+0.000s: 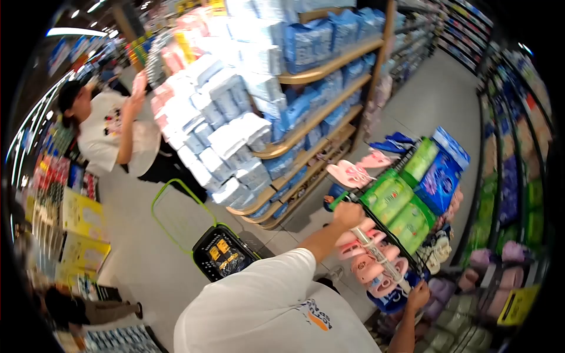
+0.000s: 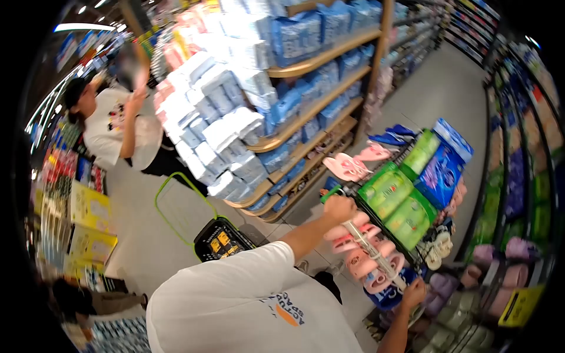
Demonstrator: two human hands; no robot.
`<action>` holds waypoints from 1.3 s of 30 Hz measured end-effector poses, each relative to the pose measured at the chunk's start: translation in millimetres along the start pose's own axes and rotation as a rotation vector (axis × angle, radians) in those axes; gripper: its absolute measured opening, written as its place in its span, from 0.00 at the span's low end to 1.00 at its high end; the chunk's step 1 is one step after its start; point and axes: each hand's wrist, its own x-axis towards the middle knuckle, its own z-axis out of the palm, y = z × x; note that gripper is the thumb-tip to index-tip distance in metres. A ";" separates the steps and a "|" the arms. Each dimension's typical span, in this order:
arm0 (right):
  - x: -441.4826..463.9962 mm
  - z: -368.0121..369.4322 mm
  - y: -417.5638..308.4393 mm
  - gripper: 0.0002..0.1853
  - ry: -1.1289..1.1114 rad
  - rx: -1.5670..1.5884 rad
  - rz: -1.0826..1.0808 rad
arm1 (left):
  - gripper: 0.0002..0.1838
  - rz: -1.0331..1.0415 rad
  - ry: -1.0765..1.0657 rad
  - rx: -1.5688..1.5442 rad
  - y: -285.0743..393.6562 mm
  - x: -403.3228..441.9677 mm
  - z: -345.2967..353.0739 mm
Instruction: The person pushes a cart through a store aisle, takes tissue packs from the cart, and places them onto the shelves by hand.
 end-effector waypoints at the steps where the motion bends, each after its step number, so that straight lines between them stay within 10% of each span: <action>1: -3.9 -11.2 -15.4 0.18 0.047 -0.010 -0.004 | 0.16 0.043 0.080 -0.027 -5.1 -3.6 2.5; 13: -39.8 -62.0 -71.1 0.18 0.175 -0.042 -0.071 | 0.14 0.099 0.298 -0.001 -33.3 -32.3 -24.6; 24: -73.4 -72.6 -87.3 0.17 0.224 0.001 -0.043 | 0.24 -0.101 -0.362 0.242 -35.8 -38.2 -53.6; 39: -69.9 -74.5 -86.6 0.17 0.228 0.006 -0.041 | 0.29 -0.086 -0.299 0.209 -38.4 -37.2 -47.1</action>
